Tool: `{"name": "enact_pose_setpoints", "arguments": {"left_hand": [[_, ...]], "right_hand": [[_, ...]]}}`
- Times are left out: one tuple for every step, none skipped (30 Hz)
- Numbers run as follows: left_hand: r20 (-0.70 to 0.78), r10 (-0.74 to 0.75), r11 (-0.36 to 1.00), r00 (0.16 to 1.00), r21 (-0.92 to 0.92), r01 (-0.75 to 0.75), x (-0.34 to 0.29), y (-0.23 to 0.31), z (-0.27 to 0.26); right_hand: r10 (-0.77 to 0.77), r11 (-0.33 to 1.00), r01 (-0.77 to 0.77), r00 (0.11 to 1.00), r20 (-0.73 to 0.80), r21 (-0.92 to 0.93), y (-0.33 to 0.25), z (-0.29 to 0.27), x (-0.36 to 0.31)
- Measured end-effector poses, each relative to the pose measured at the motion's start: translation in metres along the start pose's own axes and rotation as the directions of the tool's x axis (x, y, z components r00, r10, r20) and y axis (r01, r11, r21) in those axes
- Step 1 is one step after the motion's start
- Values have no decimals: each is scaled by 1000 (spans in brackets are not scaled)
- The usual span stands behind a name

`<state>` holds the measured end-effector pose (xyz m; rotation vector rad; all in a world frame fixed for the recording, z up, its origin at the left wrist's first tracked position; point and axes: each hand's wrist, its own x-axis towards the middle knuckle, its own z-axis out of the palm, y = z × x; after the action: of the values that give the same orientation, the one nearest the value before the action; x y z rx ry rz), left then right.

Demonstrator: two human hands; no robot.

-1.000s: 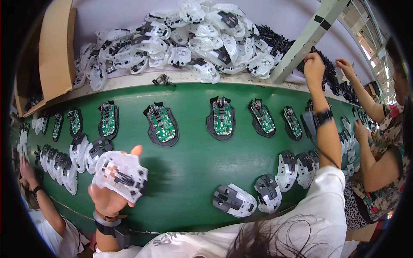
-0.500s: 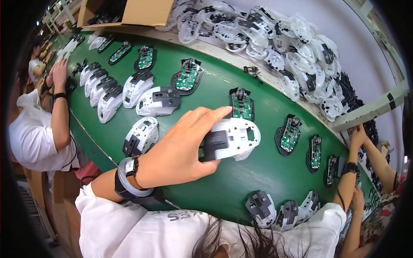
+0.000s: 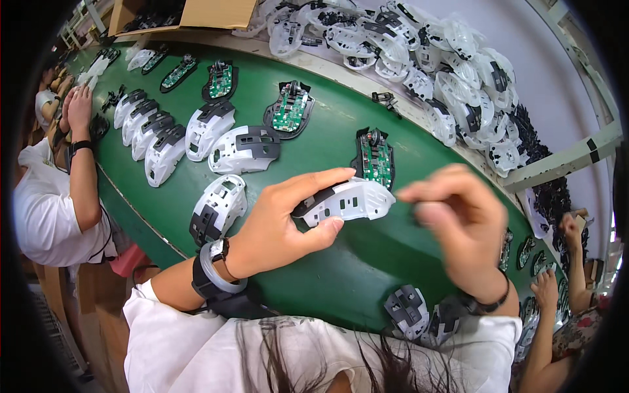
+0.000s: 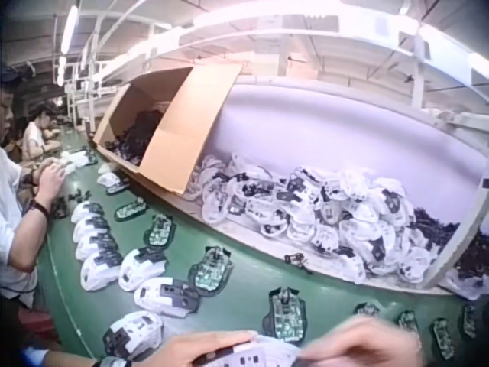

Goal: The person assembles electronic devices by inserting small black components into white plastic casings on a green workbench. They repeatedly pick up a casing, insert a component, and place the assembled unit aside, while other workers perform similar tasks nearby.

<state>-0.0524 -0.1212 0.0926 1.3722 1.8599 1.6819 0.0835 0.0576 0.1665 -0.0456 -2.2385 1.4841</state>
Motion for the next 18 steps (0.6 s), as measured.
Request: {"name": "enact_pose_setpoints", "arguments": {"left_hand": [[15,-46,999,999,-29,46,-1,2,-1],[21,-28,1000,999,-14,28,2,3,-3],[20,-27,1000,999,5,27,-1,2,-5],[19,-26,999,999,22,26,-2,1,-6],[21,-36,999,999,9,36,-2,0,-9],[7,-21,1000,1000,18,21,-2,-1,-10],[-4,-5,1000,1000,27,5,-3,-3,-11],[-14,12,999,1000,35,-11,-4,-4,-11],[-25,-3,999,1000,32,4,-5,-4,-10],[-34,-2,999,999,38,4,-6,-4,-10],[-43,-2,999,999,46,4,-7,-3,-10],[-51,1,999,999,53,2,-6,-3,-10],[-45,0,998,999,58,3,-6,-2,-10],[-40,-2,998,999,63,4,-5,-2,-10],[-36,-2,997,999,72,5,-4,-1,-11],[-42,19,996,999,87,-15,-4,-1,-11],[-48,40,994,998,102,-35,-4,-1,-11],[-47,63,991,997,118,-57,-3,-1,-12]], "right_hand": [[9,999,-10,999,43,34,9,14,9],[67,996,-59,991,115,-68,7,19,18],[98,993,-89,986,138,-71,10,27,23],[130,990,-119,979,159,-78,13,32,27],[137,988,-125,979,149,-87,16,34,29],[147,986,-135,980,137,-98,19,35,29],[158,983,-145,980,124,-110,22,35,28],[173,977,-153,976,134,-147,25,33,27],[183,970,-156,973,138,-187,28,28,24],[194,961,-159,971,141,-227,29,27,22],[323,935,-294,937,134,-198,22,28,19],[301,951,-292,950,88,-102,22,30,17],[281,960,-281,959,40,-5,22,33,16],[265,960,-263,964,-10,91,22,36,14],[277,947,-266,960,-43,179,19,36,14],[260,961,-259,966,3,101,18,37,14],[245,969,-246,968,50,22,18,38,14],[233,972,-229,968,93,-52,17,39,14]]}}
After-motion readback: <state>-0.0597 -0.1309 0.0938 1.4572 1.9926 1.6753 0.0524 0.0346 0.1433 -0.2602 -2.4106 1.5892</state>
